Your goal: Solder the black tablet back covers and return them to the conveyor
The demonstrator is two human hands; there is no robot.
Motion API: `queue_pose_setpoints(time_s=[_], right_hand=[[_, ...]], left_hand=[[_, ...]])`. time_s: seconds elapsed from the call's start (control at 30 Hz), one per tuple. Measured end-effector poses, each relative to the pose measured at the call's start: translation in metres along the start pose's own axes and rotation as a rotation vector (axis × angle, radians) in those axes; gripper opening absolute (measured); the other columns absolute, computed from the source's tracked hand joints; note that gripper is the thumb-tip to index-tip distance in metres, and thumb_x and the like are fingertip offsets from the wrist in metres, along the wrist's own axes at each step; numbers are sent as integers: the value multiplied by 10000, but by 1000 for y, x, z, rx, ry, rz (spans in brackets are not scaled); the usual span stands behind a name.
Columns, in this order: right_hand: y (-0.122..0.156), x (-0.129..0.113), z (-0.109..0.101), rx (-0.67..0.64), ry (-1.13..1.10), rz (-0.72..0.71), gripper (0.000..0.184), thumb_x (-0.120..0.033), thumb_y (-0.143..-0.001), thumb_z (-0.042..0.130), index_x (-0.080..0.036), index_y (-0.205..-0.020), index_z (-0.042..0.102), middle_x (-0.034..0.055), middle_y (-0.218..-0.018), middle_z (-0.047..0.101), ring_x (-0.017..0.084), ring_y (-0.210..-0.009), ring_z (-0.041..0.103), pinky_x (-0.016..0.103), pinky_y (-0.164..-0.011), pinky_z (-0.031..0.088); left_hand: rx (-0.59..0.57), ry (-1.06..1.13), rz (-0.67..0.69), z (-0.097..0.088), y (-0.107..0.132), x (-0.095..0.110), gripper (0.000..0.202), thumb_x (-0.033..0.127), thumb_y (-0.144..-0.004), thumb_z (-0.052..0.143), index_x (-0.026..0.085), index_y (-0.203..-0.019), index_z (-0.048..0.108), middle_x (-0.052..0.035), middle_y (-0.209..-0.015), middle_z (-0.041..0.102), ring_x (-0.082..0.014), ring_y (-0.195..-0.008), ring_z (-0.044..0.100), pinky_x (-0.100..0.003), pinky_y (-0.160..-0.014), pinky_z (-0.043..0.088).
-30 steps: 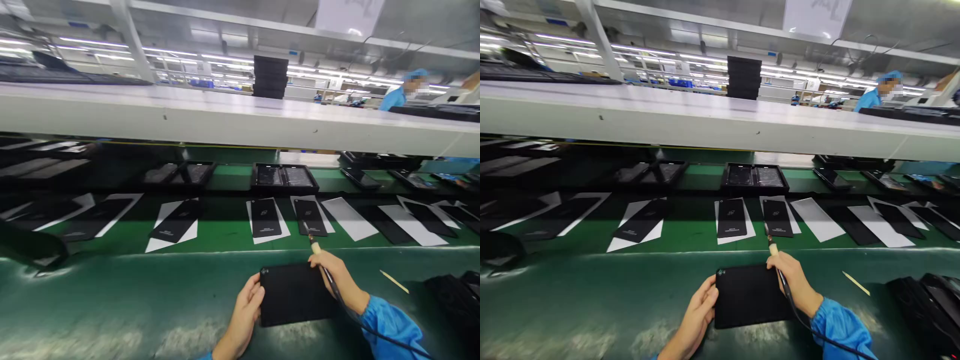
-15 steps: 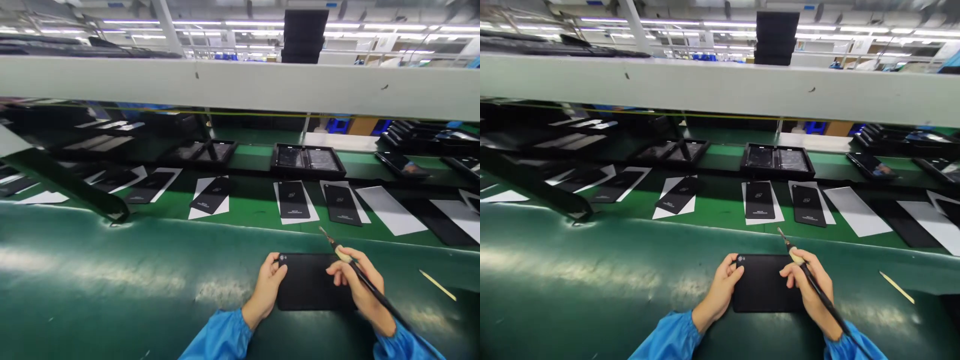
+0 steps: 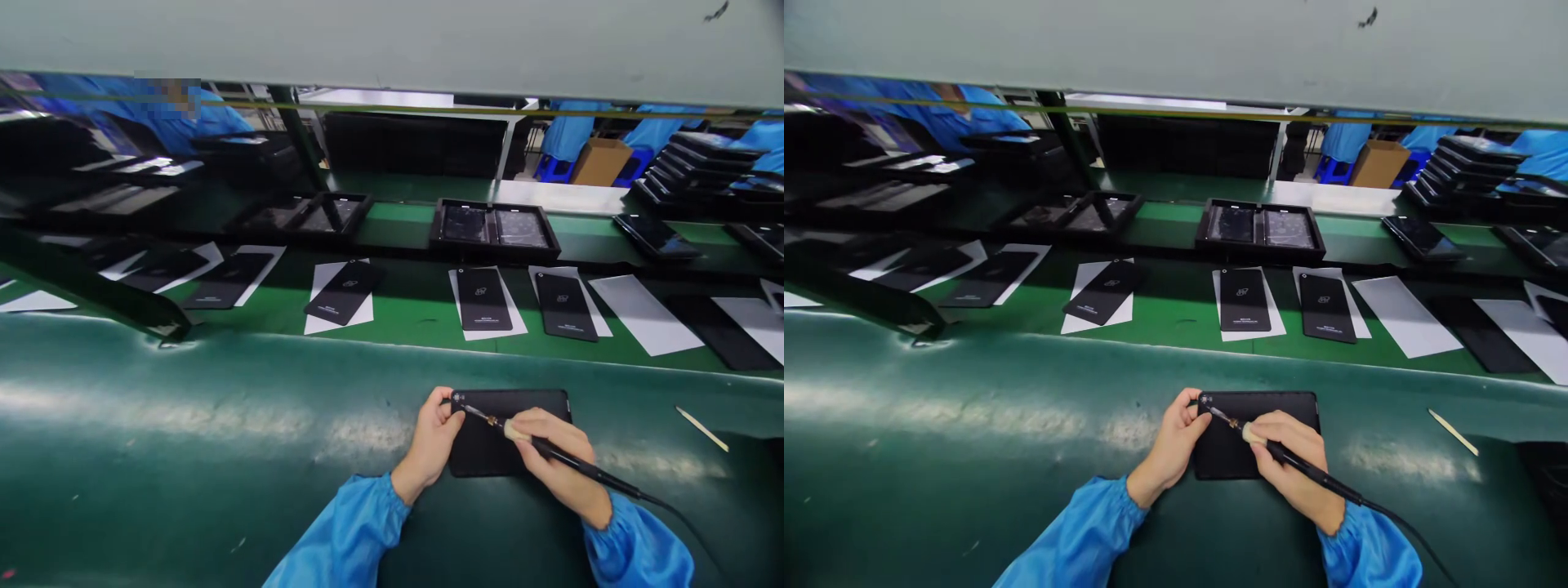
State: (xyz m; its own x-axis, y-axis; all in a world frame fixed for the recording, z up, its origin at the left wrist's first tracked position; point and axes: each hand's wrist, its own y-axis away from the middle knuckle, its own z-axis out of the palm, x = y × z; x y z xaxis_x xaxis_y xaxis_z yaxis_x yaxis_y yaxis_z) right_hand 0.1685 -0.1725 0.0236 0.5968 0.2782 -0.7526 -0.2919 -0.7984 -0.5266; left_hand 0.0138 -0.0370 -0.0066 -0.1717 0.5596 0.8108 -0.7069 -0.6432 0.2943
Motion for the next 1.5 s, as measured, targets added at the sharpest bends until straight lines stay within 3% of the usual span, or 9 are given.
queue_pose_setpoints(time_s=[0.77, 0.97, 1.5], right_hand=[[-1, 4, 5, -23, -16, 47, 223, -96, -888, 647, -241, -1035, 732, 53, -959, 744, 209, -886, 724, 324, -778, 592], [-5, 2, -2, 39, -6, 69, 201, -121, -886, 663, -253, -1012, 749, 44, -924, 753, 212, -860, 731, 328, -752, 603], [-19, -3, -6, -2, 40, 82, 113, -190, -912, 657, -242, -941, 753, 44, -881, 757, 208, -833, 731, 332, -746, 610]], left_hand=[[17, -44, 21, 1, 1, 2, 333, 305, -764, 782, 203, -951, 525, 7, -734, 701, -127, -598, 647, -210, -577, 478], [21, -37, 13, 2, 2, 2, 345, 325, -760, 788, 207, -947, 524, 24, -699, 691, -117, -575, 628, -202, -566, 476], [16, -56, 30, 1, 2, 0, 291, 274, -787, 747, 201, -962, 526, 11, -717, 705, -118, -598, 631, -206, -588, 476]])
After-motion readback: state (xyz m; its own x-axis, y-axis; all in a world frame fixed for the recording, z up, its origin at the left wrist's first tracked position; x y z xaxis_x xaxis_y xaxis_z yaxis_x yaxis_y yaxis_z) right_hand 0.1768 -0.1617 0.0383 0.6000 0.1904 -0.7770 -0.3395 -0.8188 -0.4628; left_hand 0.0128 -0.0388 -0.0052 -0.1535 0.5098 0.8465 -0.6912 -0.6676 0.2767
